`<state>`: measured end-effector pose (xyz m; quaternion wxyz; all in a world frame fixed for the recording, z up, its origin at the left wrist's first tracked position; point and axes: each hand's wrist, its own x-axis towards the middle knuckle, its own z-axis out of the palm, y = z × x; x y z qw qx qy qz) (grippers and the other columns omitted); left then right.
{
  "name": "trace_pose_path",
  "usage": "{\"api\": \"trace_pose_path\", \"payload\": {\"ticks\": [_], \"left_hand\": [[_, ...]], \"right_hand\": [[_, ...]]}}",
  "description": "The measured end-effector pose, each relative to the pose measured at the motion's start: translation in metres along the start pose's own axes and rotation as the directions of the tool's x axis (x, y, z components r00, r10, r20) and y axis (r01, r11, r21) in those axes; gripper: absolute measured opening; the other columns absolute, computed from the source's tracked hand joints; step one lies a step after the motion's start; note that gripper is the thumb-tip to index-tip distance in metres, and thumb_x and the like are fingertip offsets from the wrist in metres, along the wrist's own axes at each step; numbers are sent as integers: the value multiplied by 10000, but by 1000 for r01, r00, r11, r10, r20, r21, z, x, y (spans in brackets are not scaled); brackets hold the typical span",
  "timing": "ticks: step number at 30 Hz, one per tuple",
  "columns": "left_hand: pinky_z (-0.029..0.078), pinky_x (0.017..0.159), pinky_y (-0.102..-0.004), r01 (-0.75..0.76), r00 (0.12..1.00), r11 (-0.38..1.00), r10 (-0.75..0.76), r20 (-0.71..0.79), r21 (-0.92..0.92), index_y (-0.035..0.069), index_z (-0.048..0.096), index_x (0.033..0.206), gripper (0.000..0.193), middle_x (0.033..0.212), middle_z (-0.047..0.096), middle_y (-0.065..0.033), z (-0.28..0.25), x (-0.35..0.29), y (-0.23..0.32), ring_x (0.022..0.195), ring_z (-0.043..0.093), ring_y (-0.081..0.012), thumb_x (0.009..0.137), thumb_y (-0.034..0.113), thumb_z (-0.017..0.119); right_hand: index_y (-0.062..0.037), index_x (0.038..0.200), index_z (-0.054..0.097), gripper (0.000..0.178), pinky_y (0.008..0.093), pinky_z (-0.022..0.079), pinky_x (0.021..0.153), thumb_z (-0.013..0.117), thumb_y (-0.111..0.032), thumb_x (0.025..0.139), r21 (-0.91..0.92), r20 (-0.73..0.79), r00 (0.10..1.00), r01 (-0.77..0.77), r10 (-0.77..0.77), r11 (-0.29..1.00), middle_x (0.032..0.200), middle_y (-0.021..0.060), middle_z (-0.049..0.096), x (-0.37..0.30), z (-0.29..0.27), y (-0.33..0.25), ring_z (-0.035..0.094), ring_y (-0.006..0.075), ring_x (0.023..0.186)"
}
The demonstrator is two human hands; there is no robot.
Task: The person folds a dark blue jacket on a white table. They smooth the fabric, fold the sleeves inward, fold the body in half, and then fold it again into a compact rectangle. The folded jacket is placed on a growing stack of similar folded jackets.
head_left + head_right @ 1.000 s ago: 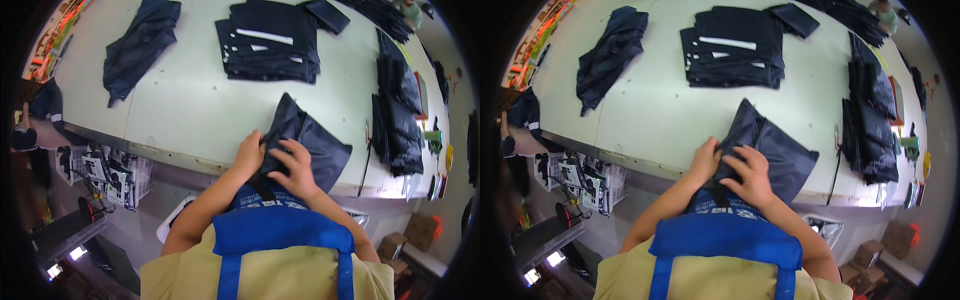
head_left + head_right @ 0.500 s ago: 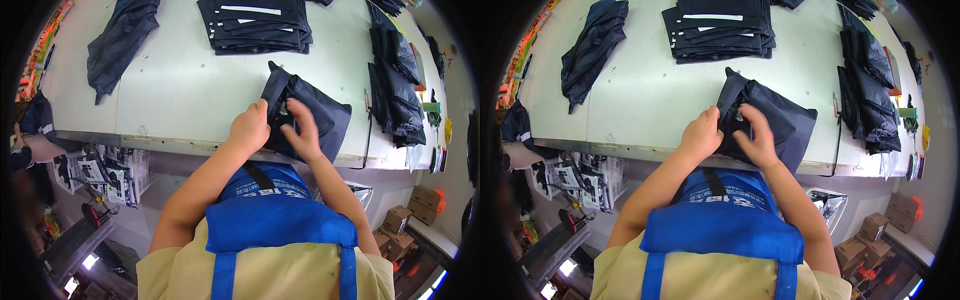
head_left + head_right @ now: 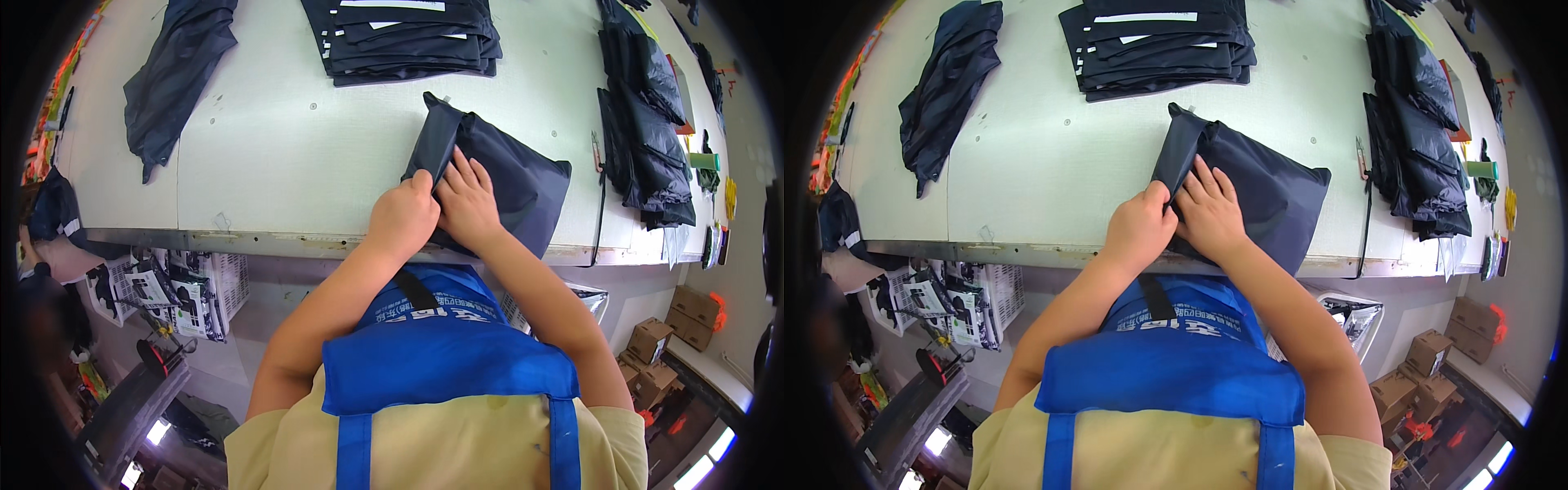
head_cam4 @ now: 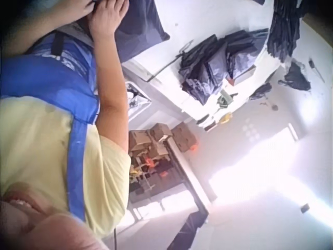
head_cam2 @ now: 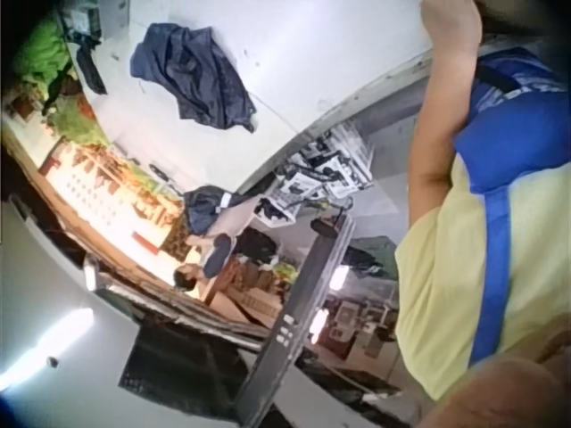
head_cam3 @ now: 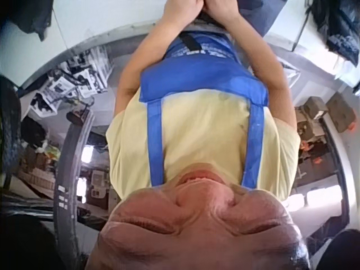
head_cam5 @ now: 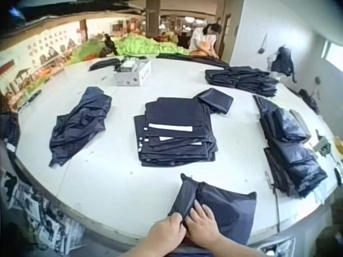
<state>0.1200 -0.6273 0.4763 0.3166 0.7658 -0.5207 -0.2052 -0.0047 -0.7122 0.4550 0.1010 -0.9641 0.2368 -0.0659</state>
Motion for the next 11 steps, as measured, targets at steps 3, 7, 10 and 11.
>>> {"api": "trace_pose_path", "payload": {"ticks": [3, 7, 10, 11], "left_hand": [[480, 609, -511, 15, 1000, 998, -16, -17, -68, 33, 499, 900, 150, 729, 620, -213, 23, 10, -7, 675, 608, -415, 785, 69, 588], [492, 604, -461, -15, 999, 985, 22, 38, -171, 20, 557, 935, 173, 709, 638, -185, 27, 25, -19, 678, 629, -380, 819, 133, 618], [505, 629, -418, 93, 986, 978, -65, 153, -186, 49, 601, 973, 200, 726, 664, -155, 23, 34, -19, 678, 649, -327, 835, 184, 653], [505, 629, -418, 94, 986, 977, -65, 156, -190, 49, 601, 973, 200, 726, 664, -155, 25, 35, -18, 678, 649, -327, 835, 184, 653]], "right_hand": [[-60, 1265, 540, 549, 450, 266, 1105, 635, -220, 748, -66, 38, 999, -24, 27, 998, 1339, 140, 498, 13, 20, 11, 358, 308, 1350], [2, 1199, 519, 538, 403, 430, 952, 627, 3, 672, 807, -162, 958, -10, 237, 591, 1199, 187, 542, 29, -7, 34, 538, 348, 1128], [-31, 1130, 577, 483, 383, 468, 903, 675, 9, 658, 515, -208, 974, 26, 95, 857, 1145, 175, 579, -4, -11, 33, 594, 292, 1020], [-31, 1130, 577, 483, 383, 468, 903, 675, 9, 658, 514, -204, 974, 22, 97, 858, 1145, 175, 579, -4, -11, 35, 594, 292, 1020]]}}
